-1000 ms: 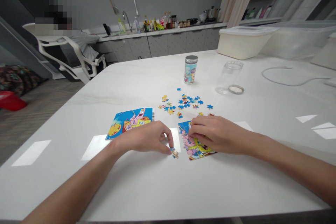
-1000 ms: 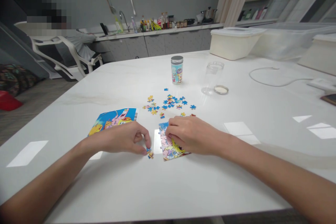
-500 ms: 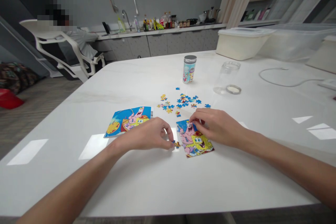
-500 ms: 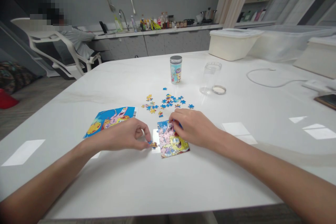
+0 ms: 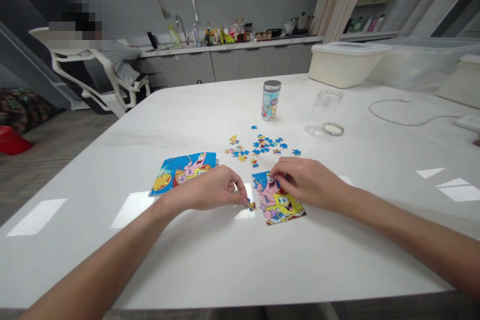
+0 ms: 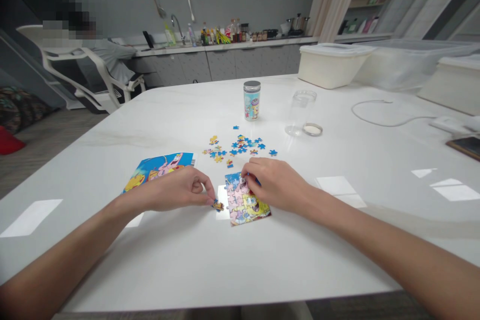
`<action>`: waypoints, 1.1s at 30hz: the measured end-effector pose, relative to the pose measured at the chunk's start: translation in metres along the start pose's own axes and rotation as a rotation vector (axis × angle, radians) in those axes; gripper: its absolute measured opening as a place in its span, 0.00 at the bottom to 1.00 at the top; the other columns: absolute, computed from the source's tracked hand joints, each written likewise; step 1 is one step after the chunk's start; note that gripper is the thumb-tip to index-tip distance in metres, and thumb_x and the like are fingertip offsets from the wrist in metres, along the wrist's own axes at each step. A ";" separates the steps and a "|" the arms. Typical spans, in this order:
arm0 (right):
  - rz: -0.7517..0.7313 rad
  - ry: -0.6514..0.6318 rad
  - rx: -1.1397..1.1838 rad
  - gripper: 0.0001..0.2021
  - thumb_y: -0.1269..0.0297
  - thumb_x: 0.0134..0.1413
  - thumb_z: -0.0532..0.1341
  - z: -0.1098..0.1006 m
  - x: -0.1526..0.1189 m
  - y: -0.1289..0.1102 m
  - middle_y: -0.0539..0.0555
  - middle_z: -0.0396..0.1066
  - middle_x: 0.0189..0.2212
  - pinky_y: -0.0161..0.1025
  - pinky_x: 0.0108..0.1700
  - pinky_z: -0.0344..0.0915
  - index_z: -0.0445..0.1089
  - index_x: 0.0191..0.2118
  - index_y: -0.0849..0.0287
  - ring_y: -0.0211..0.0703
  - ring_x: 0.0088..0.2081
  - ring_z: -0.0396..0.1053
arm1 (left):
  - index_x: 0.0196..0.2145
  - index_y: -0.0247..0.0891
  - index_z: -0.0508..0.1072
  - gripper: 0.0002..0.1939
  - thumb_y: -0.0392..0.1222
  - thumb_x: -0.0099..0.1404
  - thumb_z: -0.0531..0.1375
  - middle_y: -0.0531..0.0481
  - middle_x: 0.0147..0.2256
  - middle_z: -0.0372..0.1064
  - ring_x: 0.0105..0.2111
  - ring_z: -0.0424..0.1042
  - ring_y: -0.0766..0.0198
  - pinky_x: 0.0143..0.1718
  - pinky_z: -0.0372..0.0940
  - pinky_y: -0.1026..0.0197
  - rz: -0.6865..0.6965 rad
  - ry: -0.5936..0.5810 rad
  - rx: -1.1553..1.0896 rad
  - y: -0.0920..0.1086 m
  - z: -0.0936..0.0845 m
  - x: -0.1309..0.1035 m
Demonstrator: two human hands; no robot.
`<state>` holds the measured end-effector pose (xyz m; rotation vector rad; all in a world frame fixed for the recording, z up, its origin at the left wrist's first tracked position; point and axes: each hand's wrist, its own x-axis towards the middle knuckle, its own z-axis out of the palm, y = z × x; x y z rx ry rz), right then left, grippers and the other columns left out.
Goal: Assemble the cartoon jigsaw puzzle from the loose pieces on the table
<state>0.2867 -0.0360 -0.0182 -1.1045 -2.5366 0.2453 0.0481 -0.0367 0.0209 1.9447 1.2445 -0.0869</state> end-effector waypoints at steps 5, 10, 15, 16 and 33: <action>-0.003 -0.004 -0.001 0.09 0.70 0.56 0.51 0.000 -0.001 -0.002 0.53 0.72 0.31 0.37 0.31 0.60 0.69 0.34 0.59 0.40 0.31 0.68 | 0.34 0.40 0.77 0.13 0.49 0.57 0.58 0.56 0.20 0.63 0.19 0.54 0.70 0.21 0.45 0.64 -0.011 0.007 -0.028 -0.002 0.000 0.001; 0.008 0.020 -0.002 0.10 0.71 0.56 0.51 -0.002 0.000 -0.001 0.53 0.72 0.31 0.37 0.31 0.60 0.69 0.34 0.59 0.39 0.30 0.67 | 0.33 0.39 0.77 0.12 0.47 0.55 0.58 0.56 0.20 0.63 0.19 0.55 0.70 0.21 0.46 0.64 -0.060 0.020 -0.022 -0.001 -0.001 0.000; -0.029 0.021 0.063 0.10 0.67 0.59 0.51 -0.006 0.000 -0.006 0.54 0.71 0.30 0.37 0.33 0.60 0.69 0.36 0.59 0.39 0.30 0.67 | 0.32 0.39 0.75 0.10 0.46 0.56 0.58 0.59 0.16 0.55 0.16 0.49 0.71 0.19 0.45 0.64 -0.062 0.047 -0.147 0.003 0.002 0.002; -0.034 0.008 0.083 0.10 0.65 0.60 0.52 -0.006 0.000 -0.009 0.54 0.71 0.29 0.37 0.33 0.60 0.70 0.36 0.59 0.40 0.31 0.66 | 0.32 0.38 0.75 0.10 0.47 0.57 0.58 0.60 0.15 0.52 0.16 0.47 0.72 0.19 0.44 0.64 -0.048 0.062 -0.192 0.004 0.004 0.003; 0.081 0.221 0.028 0.10 0.67 0.61 0.54 -0.021 0.008 0.018 0.56 0.68 0.37 0.38 0.37 0.63 0.73 0.38 0.60 0.40 0.33 0.68 | 0.27 0.39 0.62 0.15 0.50 0.67 0.48 0.55 0.19 0.52 0.20 0.52 0.68 0.22 0.44 0.62 0.090 0.292 0.318 0.000 0.025 0.009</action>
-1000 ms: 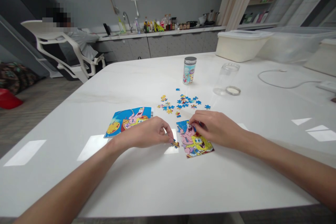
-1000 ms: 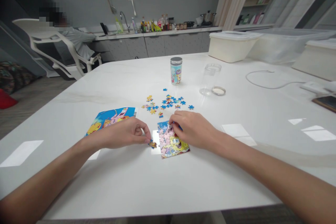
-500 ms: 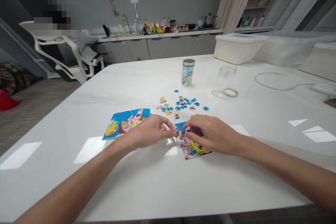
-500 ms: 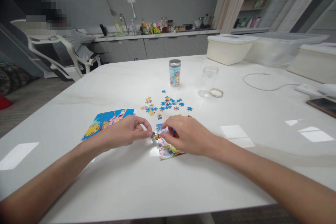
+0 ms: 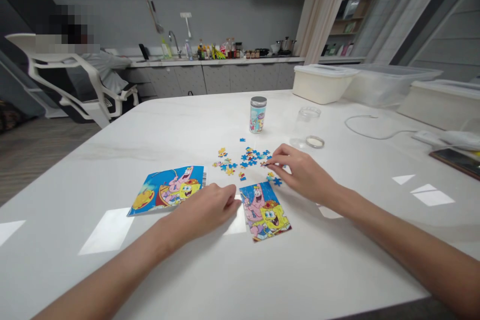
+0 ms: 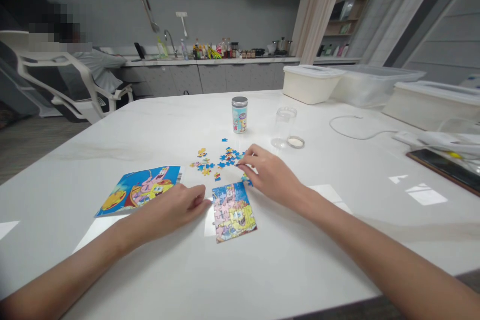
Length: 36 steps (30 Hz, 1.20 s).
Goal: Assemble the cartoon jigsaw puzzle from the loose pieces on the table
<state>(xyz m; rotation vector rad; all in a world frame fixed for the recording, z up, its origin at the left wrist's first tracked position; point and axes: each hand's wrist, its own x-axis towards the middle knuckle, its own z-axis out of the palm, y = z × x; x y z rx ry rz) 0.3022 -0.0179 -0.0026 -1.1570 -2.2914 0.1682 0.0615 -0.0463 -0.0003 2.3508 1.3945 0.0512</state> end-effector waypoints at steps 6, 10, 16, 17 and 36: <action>0.167 -0.025 -0.185 0.13 0.69 0.61 0.52 -0.004 0.007 0.036 0.57 0.69 0.39 0.40 0.37 0.63 0.75 0.42 0.59 0.43 0.35 0.69 | 0.30 0.39 0.64 0.14 0.42 0.69 0.43 0.52 0.20 0.57 0.18 0.53 0.66 0.21 0.43 0.61 0.100 -0.038 0.311 0.003 -0.003 -0.004; 0.289 -0.072 -0.204 0.13 0.70 0.59 0.53 -0.002 0.007 0.047 0.56 0.72 0.37 0.39 0.37 0.62 0.72 0.45 0.60 0.44 0.35 0.70 | 0.31 0.39 0.65 0.14 0.42 0.69 0.44 0.51 0.20 0.59 0.19 0.57 0.66 0.20 0.42 0.61 0.102 -0.037 0.355 0.006 -0.005 -0.005; 0.448 -0.124 -0.254 0.06 0.68 0.54 0.56 -0.004 0.009 0.055 0.53 0.74 0.31 0.36 0.32 0.57 0.71 0.35 0.58 0.44 0.33 0.69 | 0.32 0.38 0.67 0.15 0.42 0.69 0.44 0.49 0.21 0.63 0.19 0.61 0.64 0.20 0.45 0.61 0.124 -0.023 0.399 0.007 -0.003 -0.005; 0.451 -0.130 -0.266 0.06 0.69 0.54 0.56 -0.004 0.009 0.057 0.54 0.73 0.32 0.36 0.32 0.57 0.71 0.33 0.58 0.44 0.33 0.69 | 0.33 0.38 0.67 0.15 0.42 0.69 0.44 0.49 0.21 0.64 0.19 0.62 0.64 0.20 0.45 0.62 0.129 -0.025 0.406 0.008 -0.003 -0.005; -0.041 -0.248 -0.279 0.14 0.67 0.61 0.53 0.040 0.062 0.017 0.60 0.67 0.41 0.41 0.44 0.63 0.72 0.48 0.60 0.47 0.42 0.67 | 0.29 0.38 0.69 0.12 0.38 0.65 0.49 0.48 0.20 0.67 0.18 0.64 0.63 0.19 0.47 0.60 0.324 -0.032 0.453 0.006 -0.004 -0.007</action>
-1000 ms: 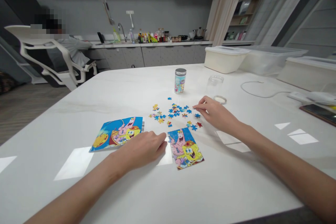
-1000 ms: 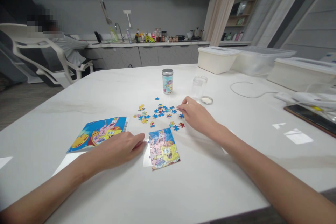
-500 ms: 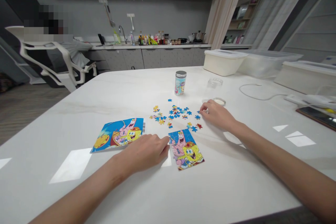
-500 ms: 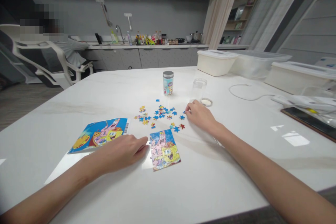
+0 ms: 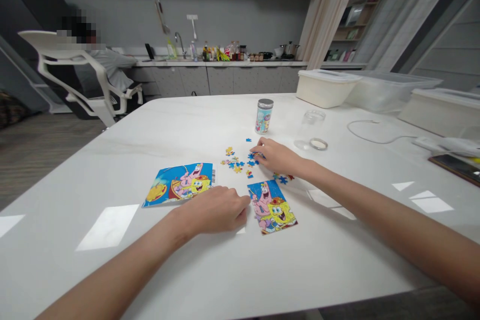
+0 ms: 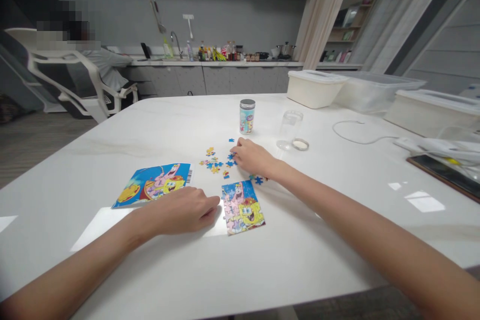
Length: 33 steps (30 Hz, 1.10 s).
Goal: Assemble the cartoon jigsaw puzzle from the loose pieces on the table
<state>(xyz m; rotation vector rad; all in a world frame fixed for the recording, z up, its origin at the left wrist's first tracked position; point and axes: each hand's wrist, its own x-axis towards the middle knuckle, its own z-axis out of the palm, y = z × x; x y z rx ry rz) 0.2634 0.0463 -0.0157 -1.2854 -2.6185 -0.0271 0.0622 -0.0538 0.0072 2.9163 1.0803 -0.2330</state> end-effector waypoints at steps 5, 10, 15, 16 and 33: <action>-0.006 -0.004 0.022 0.13 0.71 0.59 0.54 0.008 0.009 0.002 0.60 0.67 0.41 0.40 0.46 0.62 0.75 0.44 0.60 0.46 0.42 0.67 | 0.29 0.36 0.71 0.12 0.37 0.64 0.49 0.47 0.19 0.67 0.18 0.65 0.62 0.21 0.54 0.60 0.017 0.035 0.014 0.000 0.001 -0.001; 0.013 0.024 0.094 0.12 0.70 0.58 0.56 0.010 0.005 0.006 0.58 0.68 0.39 0.39 0.45 0.63 0.76 0.43 0.59 0.45 0.41 0.68 | 0.31 0.35 0.72 0.12 0.37 0.65 0.49 0.47 0.19 0.68 0.19 0.67 0.62 0.21 0.54 0.61 0.042 0.038 0.050 -0.002 0.002 -0.002; 0.017 0.046 0.140 0.12 0.69 0.58 0.56 0.013 0.002 0.011 0.56 0.68 0.39 0.39 0.42 0.64 0.75 0.44 0.58 0.45 0.38 0.69 | 0.34 0.35 0.73 0.12 0.38 0.64 0.50 0.46 0.21 0.70 0.20 0.69 0.60 0.21 0.55 0.61 0.062 0.026 0.040 0.001 -0.001 -0.003; 0.026 0.046 0.144 0.12 0.69 0.58 0.56 0.014 0.001 0.012 0.56 0.68 0.39 0.39 0.41 0.65 0.75 0.44 0.57 0.45 0.38 0.69 | 0.34 0.35 0.73 0.12 0.38 0.64 0.50 0.45 0.22 0.70 0.21 0.69 0.60 0.21 0.55 0.61 0.065 0.022 0.035 0.002 -0.001 -0.003; 0.038 0.062 0.160 0.11 0.69 0.58 0.56 0.014 -0.002 0.012 0.57 0.67 0.40 0.41 0.45 0.65 0.74 0.43 0.60 0.45 0.40 0.69 | 0.33 0.36 0.71 0.10 0.38 0.64 0.50 0.48 0.20 0.69 0.19 0.67 0.62 0.19 0.50 0.60 0.104 0.050 0.045 0.004 0.001 -0.002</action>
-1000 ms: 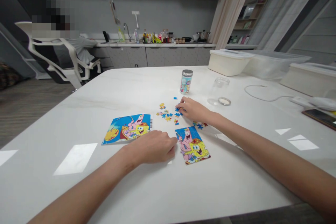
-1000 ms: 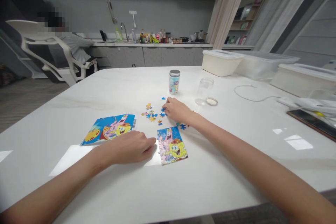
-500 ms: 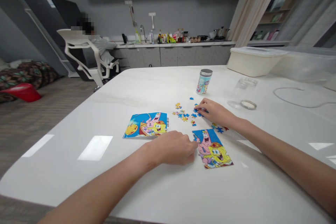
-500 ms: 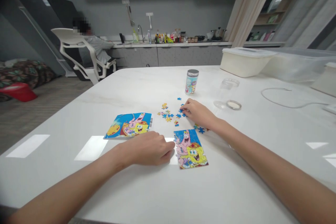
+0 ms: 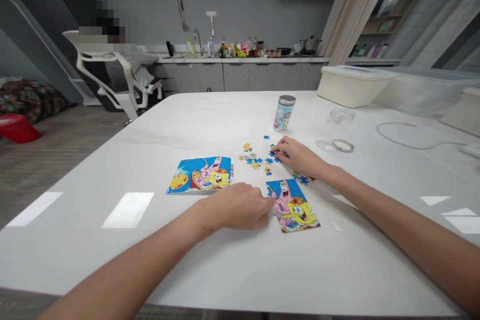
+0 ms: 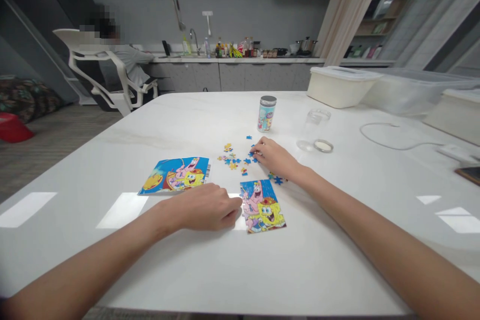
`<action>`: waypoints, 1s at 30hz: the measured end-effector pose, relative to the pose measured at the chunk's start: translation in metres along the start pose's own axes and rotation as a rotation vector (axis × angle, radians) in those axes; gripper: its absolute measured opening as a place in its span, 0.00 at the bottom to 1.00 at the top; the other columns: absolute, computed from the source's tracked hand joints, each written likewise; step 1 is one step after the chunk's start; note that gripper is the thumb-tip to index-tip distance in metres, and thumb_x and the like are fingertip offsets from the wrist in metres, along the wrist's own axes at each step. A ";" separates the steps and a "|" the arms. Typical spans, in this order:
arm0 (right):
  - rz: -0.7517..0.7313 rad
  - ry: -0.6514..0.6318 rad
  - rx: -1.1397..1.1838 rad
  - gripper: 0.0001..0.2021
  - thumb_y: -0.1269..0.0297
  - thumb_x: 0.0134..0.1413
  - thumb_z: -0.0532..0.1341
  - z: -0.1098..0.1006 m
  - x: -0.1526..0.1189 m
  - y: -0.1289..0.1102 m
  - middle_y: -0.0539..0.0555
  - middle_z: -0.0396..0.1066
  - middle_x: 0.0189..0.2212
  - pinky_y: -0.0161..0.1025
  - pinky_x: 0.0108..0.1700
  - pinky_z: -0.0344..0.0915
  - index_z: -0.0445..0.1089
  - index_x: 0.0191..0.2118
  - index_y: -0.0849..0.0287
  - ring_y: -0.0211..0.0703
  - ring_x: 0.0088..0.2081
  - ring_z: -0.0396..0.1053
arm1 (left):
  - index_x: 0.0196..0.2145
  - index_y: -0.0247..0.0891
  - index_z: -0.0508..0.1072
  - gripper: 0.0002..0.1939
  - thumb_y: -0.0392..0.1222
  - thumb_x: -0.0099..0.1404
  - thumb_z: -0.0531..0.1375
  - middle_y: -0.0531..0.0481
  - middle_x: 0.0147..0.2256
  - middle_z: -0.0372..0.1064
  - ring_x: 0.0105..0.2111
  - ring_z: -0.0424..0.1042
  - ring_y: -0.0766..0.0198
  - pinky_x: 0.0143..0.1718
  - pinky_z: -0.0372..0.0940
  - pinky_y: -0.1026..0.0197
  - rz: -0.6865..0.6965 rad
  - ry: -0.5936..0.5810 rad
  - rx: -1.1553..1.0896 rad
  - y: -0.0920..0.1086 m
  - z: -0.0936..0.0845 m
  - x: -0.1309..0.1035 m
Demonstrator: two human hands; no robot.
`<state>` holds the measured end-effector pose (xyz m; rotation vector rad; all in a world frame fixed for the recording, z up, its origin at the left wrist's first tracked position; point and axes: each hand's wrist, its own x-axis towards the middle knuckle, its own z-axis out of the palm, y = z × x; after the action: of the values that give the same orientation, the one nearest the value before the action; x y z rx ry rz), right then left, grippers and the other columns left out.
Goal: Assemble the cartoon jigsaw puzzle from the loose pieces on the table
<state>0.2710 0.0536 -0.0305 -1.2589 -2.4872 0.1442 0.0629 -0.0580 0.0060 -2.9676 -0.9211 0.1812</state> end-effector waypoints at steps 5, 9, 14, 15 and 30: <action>-0.012 -0.004 -0.016 0.10 0.69 0.58 0.56 0.000 0.000 0.001 0.57 0.67 0.39 0.41 0.44 0.65 0.74 0.42 0.59 0.45 0.39 0.68 | 0.33 0.36 0.71 0.10 0.38 0.63 0.51 0.47 0.21 0.70 0.19 0.67 0.62 0.20 0.52 0.61 0.003 -0.003 0.002 0.000 0.000 0.000; -0.007 -0.006 -0.009 0.10 0.69 0.58 0.56 -0.001 0.000 0.002 0.57 0.68 0.39 0.41 0.43 0.65 0.73 0.42 0.60 0.45 0.38 0.69 | 0.34 0.36 0.72 0.11 0.38 0.64 0.51 0.47 0.22 0.70 0.20 0.67 0.62 0.22 0.53 0.61 -0.016 -0.013 -0.011 0.000 -0.001 0.000; 0.003 -0.020 0.007 0.10 0.70 0.57 0.56 -0.001 0.000 0.003 0.56 0.68 0.39 0.40 0.44 0.65 0.73 0.41 0.58 0.44 0.38 0.69 | 0.32 0.36 0.71 0.10 0.38 0.63 0.51 0.48 0.20 0.69 0.19 0.66 0.64 0.20 0.49 0.61 -0.023 -0.021 -0.023 0.000 -0.001 0.000; 0.008 -0.019 0.011 0.10 0.70 0.57 0.56 -0.002 0.000 0.003 0.56 0.67 0.39 0.40 0.45 0.65 0.73 0.41 0.59 0.44 0.39 0.69 | 0.31 0.36 0.71 0.10 0.38 0.63 0.51 0.48 0.20 0.68 0.18 0.65 0.64 0.20 0.49 0.61 -0.023 -0.016 -0.023 0.000 -0.001 0.000; -0.009 -0.032 0.077 0.08 0.74 0.53 0.56 -0.005 0.002 0.008 0.55 0.70 0.34 0.37 0.39 0.64 0.70 0.38 0.60 0.41 0.34 0.68 | 0.29 0.38 0.70 0.08 0.38 0.62 0.51 0.49 0.19 0.67 0.18 0.66 0.62 0.19 0.50 0.60 -0.034 -0.006 -0.023 0.000 -0.002 0.000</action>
<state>0.2779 0.0592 -0.0271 -1.2230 -2.4887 0.2566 0.0637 -0.0581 0.0078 -2.9721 -0.9802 0.1792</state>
